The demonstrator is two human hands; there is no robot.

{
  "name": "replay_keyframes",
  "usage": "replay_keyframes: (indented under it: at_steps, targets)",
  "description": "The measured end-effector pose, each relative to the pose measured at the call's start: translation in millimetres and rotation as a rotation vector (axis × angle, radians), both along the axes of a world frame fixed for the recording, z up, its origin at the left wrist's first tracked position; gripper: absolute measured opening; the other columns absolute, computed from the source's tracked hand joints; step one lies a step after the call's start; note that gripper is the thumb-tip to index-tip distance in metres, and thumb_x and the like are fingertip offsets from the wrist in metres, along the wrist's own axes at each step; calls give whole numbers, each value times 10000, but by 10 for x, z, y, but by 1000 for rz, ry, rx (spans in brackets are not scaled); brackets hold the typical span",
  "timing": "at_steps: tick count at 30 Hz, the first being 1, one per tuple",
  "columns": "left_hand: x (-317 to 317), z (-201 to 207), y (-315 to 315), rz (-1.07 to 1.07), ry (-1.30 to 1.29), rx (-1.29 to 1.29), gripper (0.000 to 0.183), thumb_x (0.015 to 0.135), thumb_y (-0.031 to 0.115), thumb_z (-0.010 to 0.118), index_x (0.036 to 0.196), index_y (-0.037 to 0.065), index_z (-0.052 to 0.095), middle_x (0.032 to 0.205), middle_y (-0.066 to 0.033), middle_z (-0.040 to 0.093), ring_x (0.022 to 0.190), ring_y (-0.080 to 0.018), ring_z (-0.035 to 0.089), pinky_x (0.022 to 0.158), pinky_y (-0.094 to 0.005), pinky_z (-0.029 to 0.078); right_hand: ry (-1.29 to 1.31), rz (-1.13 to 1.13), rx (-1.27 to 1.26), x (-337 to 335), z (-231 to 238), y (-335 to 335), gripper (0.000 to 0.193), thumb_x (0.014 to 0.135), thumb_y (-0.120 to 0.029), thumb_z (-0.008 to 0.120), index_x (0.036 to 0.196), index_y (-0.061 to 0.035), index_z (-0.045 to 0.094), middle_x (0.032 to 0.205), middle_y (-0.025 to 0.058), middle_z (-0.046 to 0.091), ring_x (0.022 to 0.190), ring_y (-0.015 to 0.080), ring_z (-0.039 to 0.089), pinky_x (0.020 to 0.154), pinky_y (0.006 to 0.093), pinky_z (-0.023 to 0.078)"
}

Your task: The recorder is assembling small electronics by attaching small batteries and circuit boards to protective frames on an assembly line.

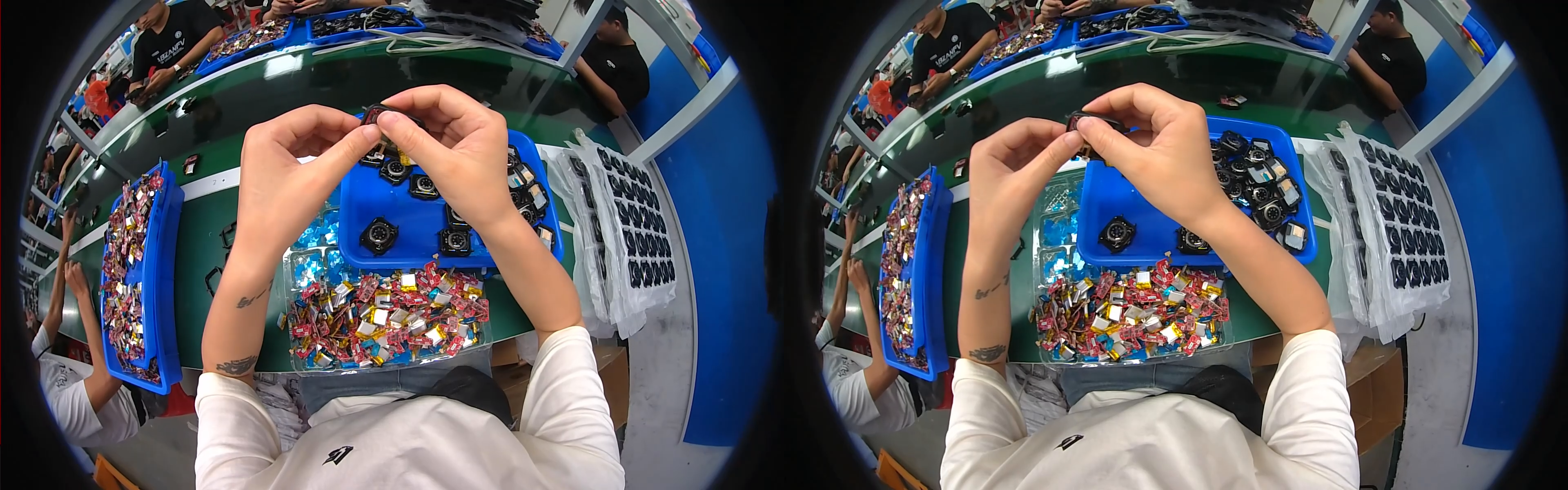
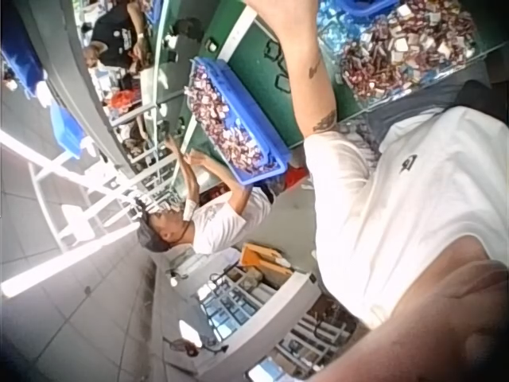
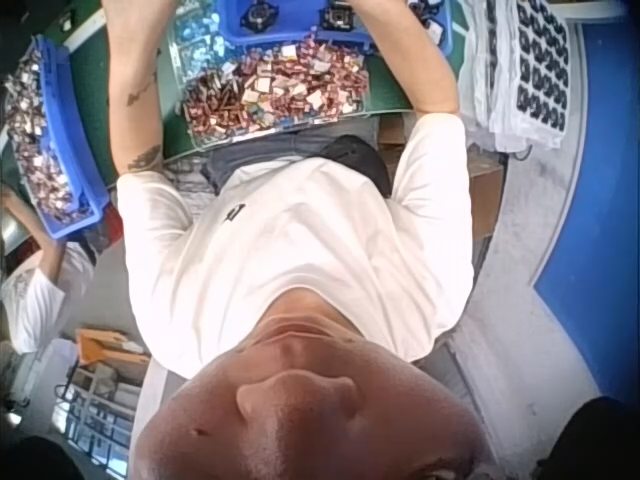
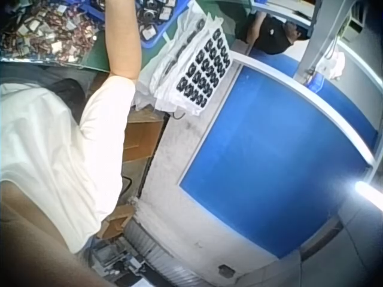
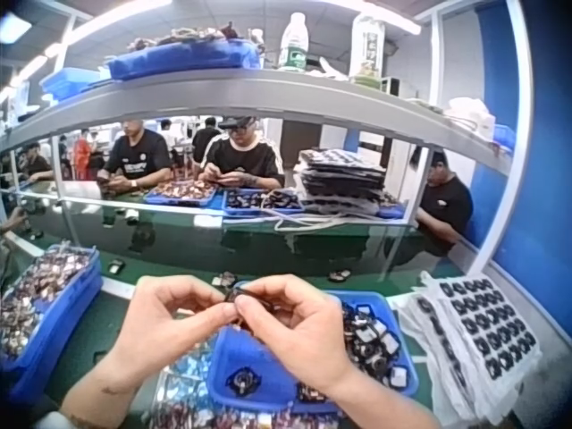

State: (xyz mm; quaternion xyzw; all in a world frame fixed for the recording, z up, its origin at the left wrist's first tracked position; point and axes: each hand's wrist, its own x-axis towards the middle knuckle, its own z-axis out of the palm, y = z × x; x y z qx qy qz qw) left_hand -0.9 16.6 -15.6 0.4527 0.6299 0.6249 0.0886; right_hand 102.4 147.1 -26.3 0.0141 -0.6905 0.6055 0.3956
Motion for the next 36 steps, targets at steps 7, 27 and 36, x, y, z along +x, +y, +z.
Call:
replay_keyframes:
  at_steps: [7,27,36]
  targets:
    - [-120,83,-57,-102,-92,-105,154,806,111,704,860,-31,675,775,-53,675,717,-79,617,663,-201,475,43,-21,178,37,60,88,126,826,-76,658,928,-2,644,815,66,670,691,105,647,618,216,520]
    - [-111,151,-125,-378,109,-487,120,717,85,722,773,-14,685,696,-58,657,668,-98,589,632,-260,461,-328,428,651,201,138,322,156,767,-205,688,808,-61,733,670,54,672,593,144,602,547,265,433]
    - [-116,128,-122,-342,202,-498,106,726,71,688,778,-21,671,682,-60,643,658,-110,586,630,-259,465,-374,419,650,183,139,306,123,750,-147,692,793,-34,716,685,72,670,621,164,617,606,280,446]
